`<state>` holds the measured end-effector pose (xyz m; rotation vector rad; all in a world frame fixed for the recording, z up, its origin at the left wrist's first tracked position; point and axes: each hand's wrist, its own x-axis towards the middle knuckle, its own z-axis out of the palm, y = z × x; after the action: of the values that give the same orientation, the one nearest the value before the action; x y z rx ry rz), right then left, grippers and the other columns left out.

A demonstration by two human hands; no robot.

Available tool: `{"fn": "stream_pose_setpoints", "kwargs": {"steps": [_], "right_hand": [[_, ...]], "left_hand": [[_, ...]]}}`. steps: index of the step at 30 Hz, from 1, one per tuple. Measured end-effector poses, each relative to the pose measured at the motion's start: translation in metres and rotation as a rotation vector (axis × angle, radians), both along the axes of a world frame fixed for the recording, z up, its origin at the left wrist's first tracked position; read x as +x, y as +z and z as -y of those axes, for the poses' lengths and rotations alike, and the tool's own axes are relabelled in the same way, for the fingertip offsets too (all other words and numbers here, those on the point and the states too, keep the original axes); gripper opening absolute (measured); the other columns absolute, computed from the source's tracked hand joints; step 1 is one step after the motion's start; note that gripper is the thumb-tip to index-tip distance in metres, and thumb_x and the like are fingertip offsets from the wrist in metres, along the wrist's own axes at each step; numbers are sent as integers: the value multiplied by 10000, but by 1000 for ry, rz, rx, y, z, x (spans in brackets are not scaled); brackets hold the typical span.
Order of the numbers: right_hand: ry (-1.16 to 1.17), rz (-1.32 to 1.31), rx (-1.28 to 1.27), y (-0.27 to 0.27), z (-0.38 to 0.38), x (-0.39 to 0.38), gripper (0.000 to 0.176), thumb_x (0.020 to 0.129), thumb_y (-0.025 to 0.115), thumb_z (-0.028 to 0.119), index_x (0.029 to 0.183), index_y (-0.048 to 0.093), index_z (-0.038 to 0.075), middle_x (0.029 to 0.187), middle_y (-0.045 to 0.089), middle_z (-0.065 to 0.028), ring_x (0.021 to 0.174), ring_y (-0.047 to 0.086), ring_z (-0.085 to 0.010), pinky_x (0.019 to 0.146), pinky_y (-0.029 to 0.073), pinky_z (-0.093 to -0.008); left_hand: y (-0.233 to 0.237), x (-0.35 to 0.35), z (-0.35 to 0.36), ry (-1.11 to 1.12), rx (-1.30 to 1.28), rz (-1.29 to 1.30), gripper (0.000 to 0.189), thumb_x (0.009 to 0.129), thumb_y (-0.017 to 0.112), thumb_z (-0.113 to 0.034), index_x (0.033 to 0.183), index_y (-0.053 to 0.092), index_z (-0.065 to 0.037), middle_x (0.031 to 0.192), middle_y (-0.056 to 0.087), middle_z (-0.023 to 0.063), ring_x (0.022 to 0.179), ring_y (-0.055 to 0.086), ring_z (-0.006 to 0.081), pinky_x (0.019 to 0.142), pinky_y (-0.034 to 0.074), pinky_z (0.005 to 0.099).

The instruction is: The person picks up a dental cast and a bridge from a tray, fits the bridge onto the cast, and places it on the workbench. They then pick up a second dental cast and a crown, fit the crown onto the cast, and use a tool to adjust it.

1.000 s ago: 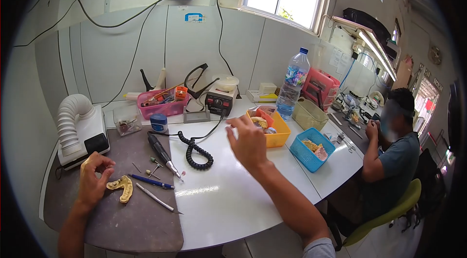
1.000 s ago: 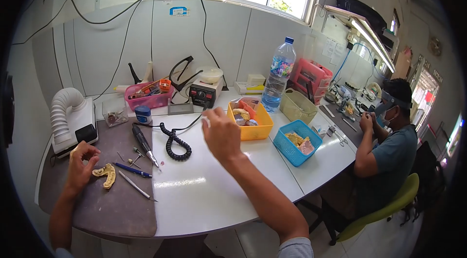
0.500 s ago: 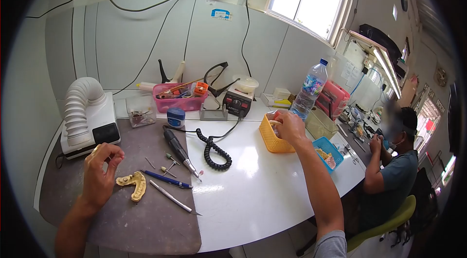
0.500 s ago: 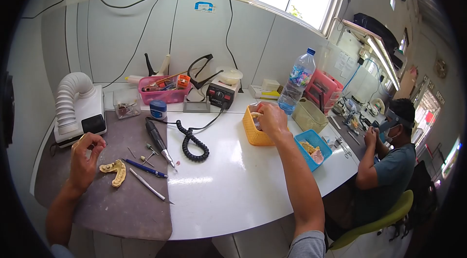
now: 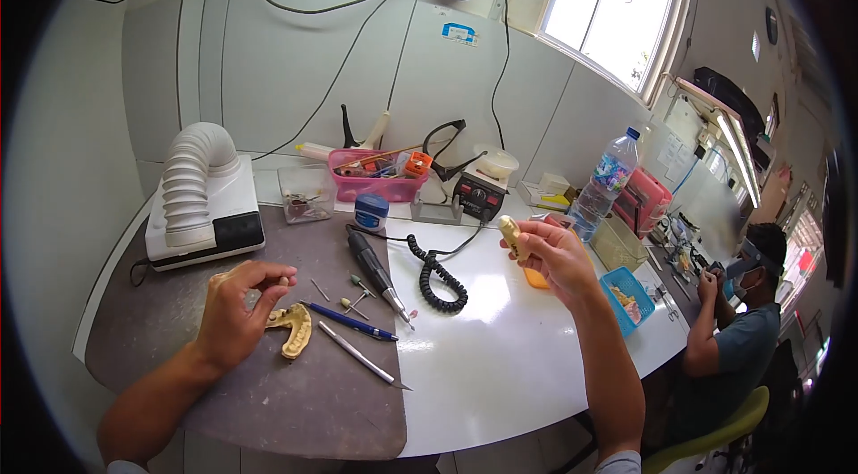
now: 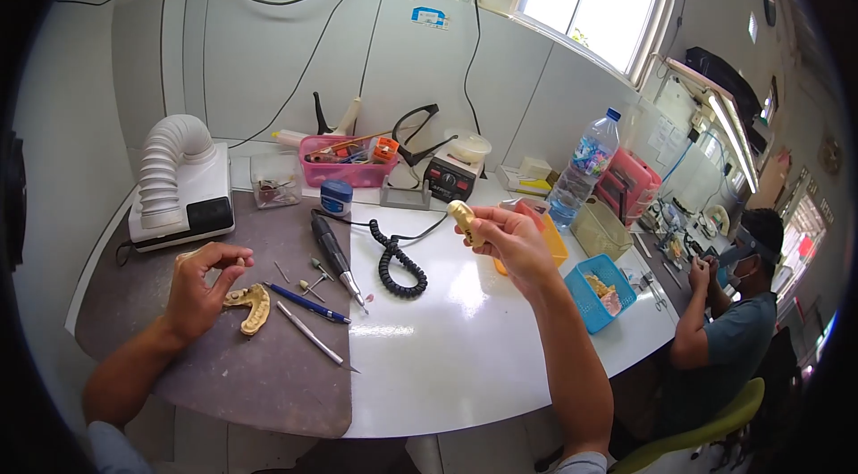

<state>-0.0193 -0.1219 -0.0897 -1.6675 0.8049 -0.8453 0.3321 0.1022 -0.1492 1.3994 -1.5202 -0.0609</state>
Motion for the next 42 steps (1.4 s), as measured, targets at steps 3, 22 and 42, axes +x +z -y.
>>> {"fn": "stream_pose_setpoints", "kwargs": {"steps": [3,22,42], "right_hand": [[149,27,68,-5,-22,26,341,973,620,193,1247,587,-7,1094,683,-139,912,649,-148,817,524,-281],[374,-253,13,-61,-123,118,227,909,719,148,1100,712,25,902,720,-33,807,648,-53,696,511,-202],[384,-308,-129,-59,-136,116,310,862,767,153,1135,693,26,875,719,-36,726,634,-57,642,506,-229]], "left_hand": [[0,5,3,-33,33,-74,181,883,651,21,1062,677,10,953,711,98,870,677,132,797,536,266],[6,19,13,-182,148,-392,163,942,657,-92,1071,656,9,907,678,57,875,666,105,838,539,262],[25,-19,-20,-283,425,-260,330,902,688,-71,1229,648,-43,1008,725,99,927,681,113,830,552,272]]}}
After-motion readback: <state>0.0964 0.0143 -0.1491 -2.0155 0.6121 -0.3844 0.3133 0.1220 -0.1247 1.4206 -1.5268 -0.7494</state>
